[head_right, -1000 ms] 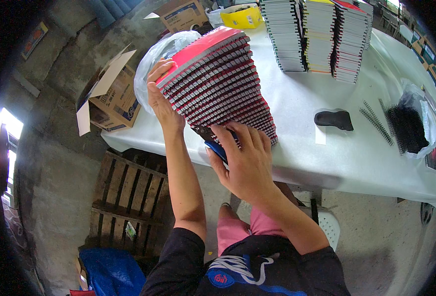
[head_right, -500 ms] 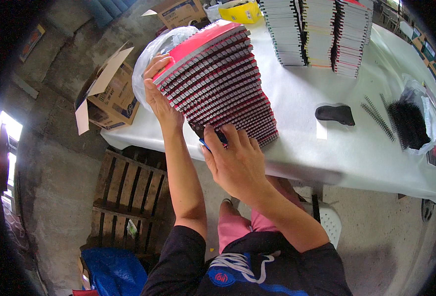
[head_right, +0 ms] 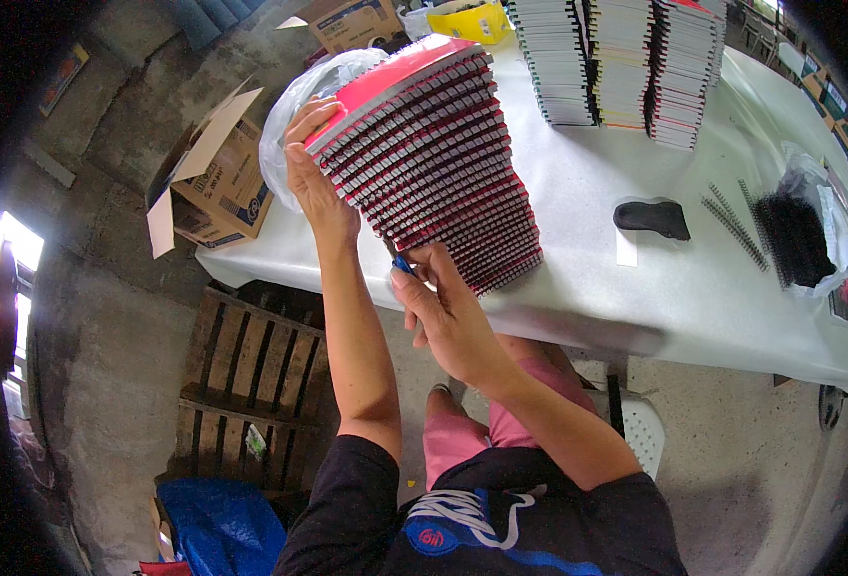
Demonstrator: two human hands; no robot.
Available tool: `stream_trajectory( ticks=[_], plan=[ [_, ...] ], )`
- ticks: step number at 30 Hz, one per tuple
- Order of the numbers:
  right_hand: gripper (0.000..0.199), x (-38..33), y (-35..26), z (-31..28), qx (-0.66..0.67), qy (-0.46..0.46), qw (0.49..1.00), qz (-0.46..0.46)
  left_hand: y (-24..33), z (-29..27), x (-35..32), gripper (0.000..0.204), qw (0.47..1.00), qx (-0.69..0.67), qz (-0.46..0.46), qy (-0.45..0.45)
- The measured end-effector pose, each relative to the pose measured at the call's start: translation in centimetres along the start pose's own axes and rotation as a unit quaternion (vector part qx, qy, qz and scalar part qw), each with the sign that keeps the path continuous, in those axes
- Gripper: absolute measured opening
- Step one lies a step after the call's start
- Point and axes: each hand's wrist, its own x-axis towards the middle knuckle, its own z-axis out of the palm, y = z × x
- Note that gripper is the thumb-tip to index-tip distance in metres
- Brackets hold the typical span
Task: The person uses pliers to trim and crimp the ends of metal spiral bindings on a stack of pink notebooks. The person handles the stack by hand to align the spirals before using the tool on the edges.
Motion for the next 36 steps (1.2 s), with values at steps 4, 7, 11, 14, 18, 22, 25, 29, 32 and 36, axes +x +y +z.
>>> stream_trajectory(
  ticks=[4, 7, 11, 14, 18, 22, 25, 29, 32, 36],
  plan=[
    [0.042, 0.2, 1.6, -0.9, -0.432, 0.207, 0.816, -0.324, -0.2, 0.0, 0.3, 0.054, 1.000, 0.002, 0.008, -0.004],
    [0.045, 0.1, 1.5, -1.2, -0.524, 0.238, 0.746, -0.335, 0.0, -0.1, 0.2, 0.054, 1.000, 0.012, 0.005, 0.002],
    [0.044, 0.5, 1.4, -1.2, -0.540, 0.239, 0.727, -0.351, 0.1, 0.2, 0.2, 0.054, 1.000, 0.008, 0.000, 0.003],
    [0.045, 0.7, 1.3, -0.9, -0.548, 0.235, 0.723, -0.350, -0.1, 0.1, 0.3, 0.054, 1.000, 0.005, 0.001, 0.002],
    [0.041, 0.6, 1.3, -0.7, -0.544, 0.211, 0.745, -0.323, -0.3, -0.1, 0.2, 0.055, 1.000, 0.000, 0.001, 0.003],
    [0.031, 0.6, 1.7, -0.6, -0.355, 0.123, 0.895, -0.242, -0.2, 0.1, 0.3, 0.056, 1.000, -0.001, 0.006, 0.001],
    [0.031, 0.3, 1.8, -0.6, -0.298, 0.117, 0.917, -0.237, -0.3, 0.0, 0.0, 0.057, 1.000, -0.014, -0.002, 0.001],
    [0.033, 0.1, 1.4, -0.8, -0.328, 0.151, 0.891, -0.274, -0.4, 0.0, 0.2, 0.057, 1.000, -0.003, 0.008, 0.003],
    [0.038, 0.0, 1.4, -1.4, -0.502, 0.224, 0.764, -0.338, -0.2, 0.1, 0.1, 0.057, 1.000, -0.004, -0.003, 0.012],
    [0.042, 0.4, 1.5, -1.6, -0.529, 0.229, 0.739, -0.350, 0.0, 0.2, 0.2, 0.058, 1.000, 0.011, 0.001, 0.003]
  ],
)
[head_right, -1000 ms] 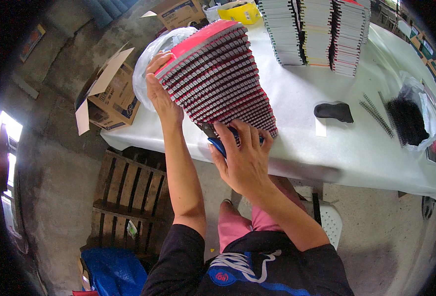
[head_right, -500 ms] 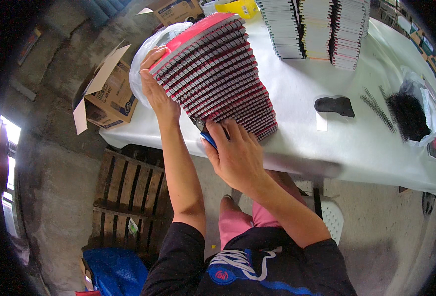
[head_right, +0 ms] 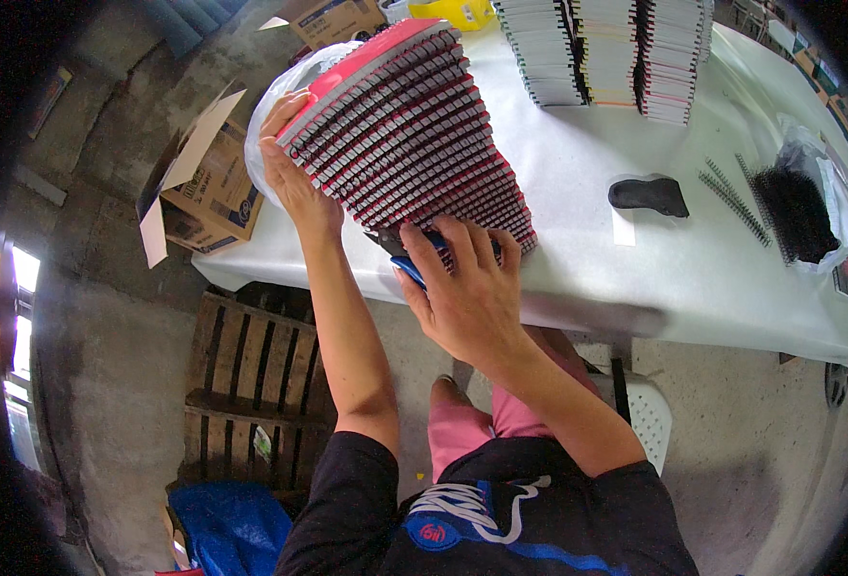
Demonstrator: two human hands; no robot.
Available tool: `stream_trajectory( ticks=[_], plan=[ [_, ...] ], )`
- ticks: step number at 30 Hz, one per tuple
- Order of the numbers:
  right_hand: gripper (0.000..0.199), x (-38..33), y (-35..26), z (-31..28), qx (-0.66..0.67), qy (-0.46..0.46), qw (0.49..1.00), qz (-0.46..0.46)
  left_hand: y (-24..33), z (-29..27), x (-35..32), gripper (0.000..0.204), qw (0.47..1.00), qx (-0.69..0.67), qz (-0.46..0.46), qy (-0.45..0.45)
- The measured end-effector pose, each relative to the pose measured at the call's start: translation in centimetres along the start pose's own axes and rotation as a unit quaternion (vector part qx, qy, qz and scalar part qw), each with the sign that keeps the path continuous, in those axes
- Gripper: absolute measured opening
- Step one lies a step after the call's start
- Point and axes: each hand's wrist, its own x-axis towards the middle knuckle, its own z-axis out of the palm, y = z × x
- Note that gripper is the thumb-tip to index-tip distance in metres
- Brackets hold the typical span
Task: The person uses pliers to trim and crimp the ends of metal spiral bindings on a stack of pink notebooks. The person handles the stack by hand to align the spirals before using the tool on the edges.
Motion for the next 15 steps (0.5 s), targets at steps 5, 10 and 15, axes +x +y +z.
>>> stream_trajectory(
  ticks=[5, 10, 15],
  plan=[
    [0.035, -0.2, -0.4, 0.1, 0.009, -0.042, 0.999, 0.017, -0.2, -0.2, 0.0, 0.058, 1.000, 0.004, 0.003, 0.003],
    [0.030, 0.0, -0.7, -0.6, 0.400, -0.207, 0.847, 0.284, 0.0, 0.0, -0.2, 0.059, 1.000, -0.002, -0.007, 0.006],
    [0.033, -0.9, -0.4, -0.3, 0.236, -0.097, 0.954, 0.159, -0.6, -0.2, -0.1, 0.059, 1.000, -0.002, 0.001, -0.001]
  ],
)
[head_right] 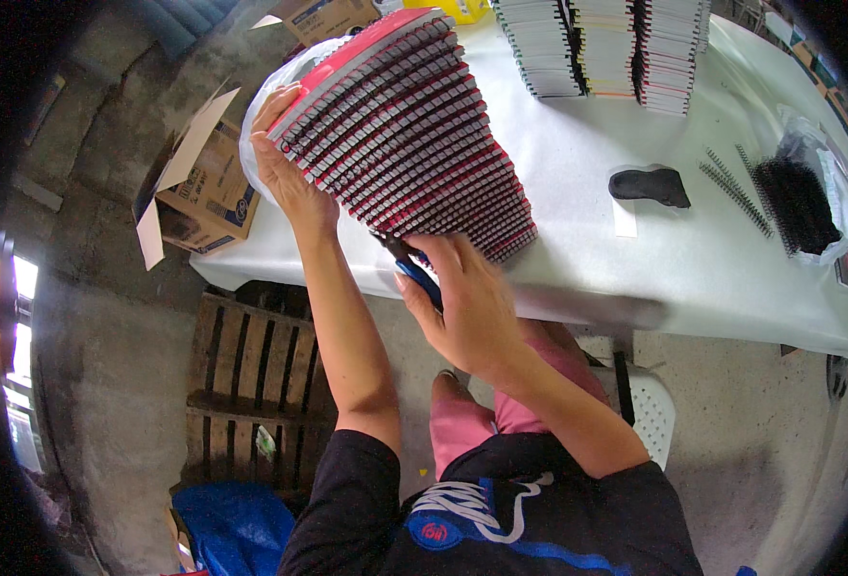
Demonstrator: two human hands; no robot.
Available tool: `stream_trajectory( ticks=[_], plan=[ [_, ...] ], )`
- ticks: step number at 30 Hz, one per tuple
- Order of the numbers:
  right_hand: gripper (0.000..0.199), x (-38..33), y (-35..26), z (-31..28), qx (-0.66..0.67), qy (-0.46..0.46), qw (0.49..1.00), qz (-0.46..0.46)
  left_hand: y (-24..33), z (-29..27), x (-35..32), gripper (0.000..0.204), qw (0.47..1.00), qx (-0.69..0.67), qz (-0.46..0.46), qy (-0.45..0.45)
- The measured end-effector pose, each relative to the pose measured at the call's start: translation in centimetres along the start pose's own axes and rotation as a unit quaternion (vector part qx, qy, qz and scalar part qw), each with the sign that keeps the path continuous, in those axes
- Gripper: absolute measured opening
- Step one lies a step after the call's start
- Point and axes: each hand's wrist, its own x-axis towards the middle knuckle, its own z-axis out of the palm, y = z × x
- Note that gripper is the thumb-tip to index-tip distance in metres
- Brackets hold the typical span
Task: The person uses pliers to trim and crimp the ends of metal spiral bindings on a stack of pink notebooks. The person handles the stack by hand to align the spirals before using the tool on the edges.
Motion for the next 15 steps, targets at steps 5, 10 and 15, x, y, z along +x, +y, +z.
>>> stream_trajectory(
  ticks=[5, 10, 15],
  plan=[
    [0.037, 0.40, 0.71, -0.35, -0.233, 0.101, 0.954, -0.159, -0.23, 0.13, 0.02, 0.059, 1.000, -0.013, -0.005, 0.008],
    [0.038, 0.71, 0.38, -0.18, -0.249, 0.088, 0.951, -0.162, 0.10, 0.17, 0.06, 0.059, 1.000, -0.002, -0.013, 0.004],
    [0.031, 0.24, 0.07, 0.13, -0.138, 0.005, 0.988, -0.070, 0.42, -0.02, 0.03, 0.059, 1.000, 0.006, -0.005, 0.001]
  ],
)
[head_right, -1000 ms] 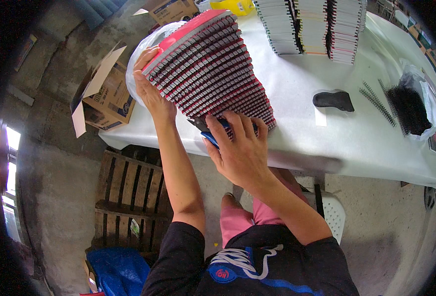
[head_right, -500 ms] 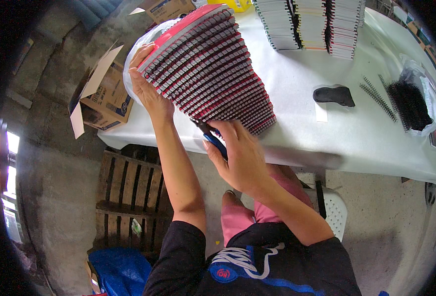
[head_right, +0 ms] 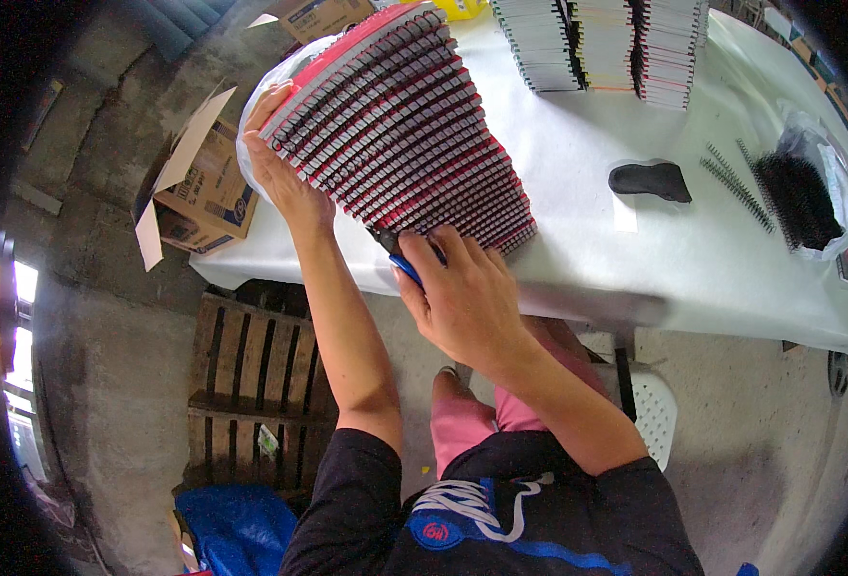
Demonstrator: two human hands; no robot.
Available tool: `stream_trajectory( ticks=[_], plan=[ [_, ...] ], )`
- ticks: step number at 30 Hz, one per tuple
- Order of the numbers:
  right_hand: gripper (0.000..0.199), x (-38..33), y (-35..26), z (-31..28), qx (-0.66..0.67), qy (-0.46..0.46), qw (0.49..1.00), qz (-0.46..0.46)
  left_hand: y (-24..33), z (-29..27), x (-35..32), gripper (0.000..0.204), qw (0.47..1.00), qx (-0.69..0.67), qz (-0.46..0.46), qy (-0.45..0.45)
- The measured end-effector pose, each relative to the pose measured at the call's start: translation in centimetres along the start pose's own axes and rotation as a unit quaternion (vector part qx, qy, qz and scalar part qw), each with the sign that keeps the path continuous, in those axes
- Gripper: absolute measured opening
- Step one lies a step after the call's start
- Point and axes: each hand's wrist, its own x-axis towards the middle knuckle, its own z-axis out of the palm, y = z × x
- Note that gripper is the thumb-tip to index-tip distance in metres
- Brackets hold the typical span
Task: The person uses pliers to trim and crimp the ends of metal spiral bindings on a stack of pink notebooks. The person handles the stack by hand to align the spirals before using the tool on the edges.
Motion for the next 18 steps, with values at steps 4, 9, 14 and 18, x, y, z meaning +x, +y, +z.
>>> stream_trajectory(
  ticks=[4, 9, 14, 18],
  plan=[
    [0.031, 0.4, -0.2, -0.8, 0.456, -0.167, 0.824, 0.293, -0.4, 0.2, -0.2, 0.059, 1.000, -0.017, 0.006, -0.002],
    [0.034, -0.6, 0.3, -0.5, 0.201, -0.030, 0.973, 0.109, -0.4, 0.1, 0.0, 0.059, 1.000, -0.015, -0.003, 0.004],
    [0.039, -1.1, 0.8, -0.8, -0.087, 0.060, 0.993, -0.044, -0.3, 0.3, 0.0, 0.055, 0.999, -0.031, 0.007, -0.002],
    [0.040, -1.0, 1.2, -0.2, -0.110, 0.056, 0.991, -0.057, -0.5, 0.1, 0.0, 0.055, 1.000, 0.005, 0.016, -0.001]
  ],
)
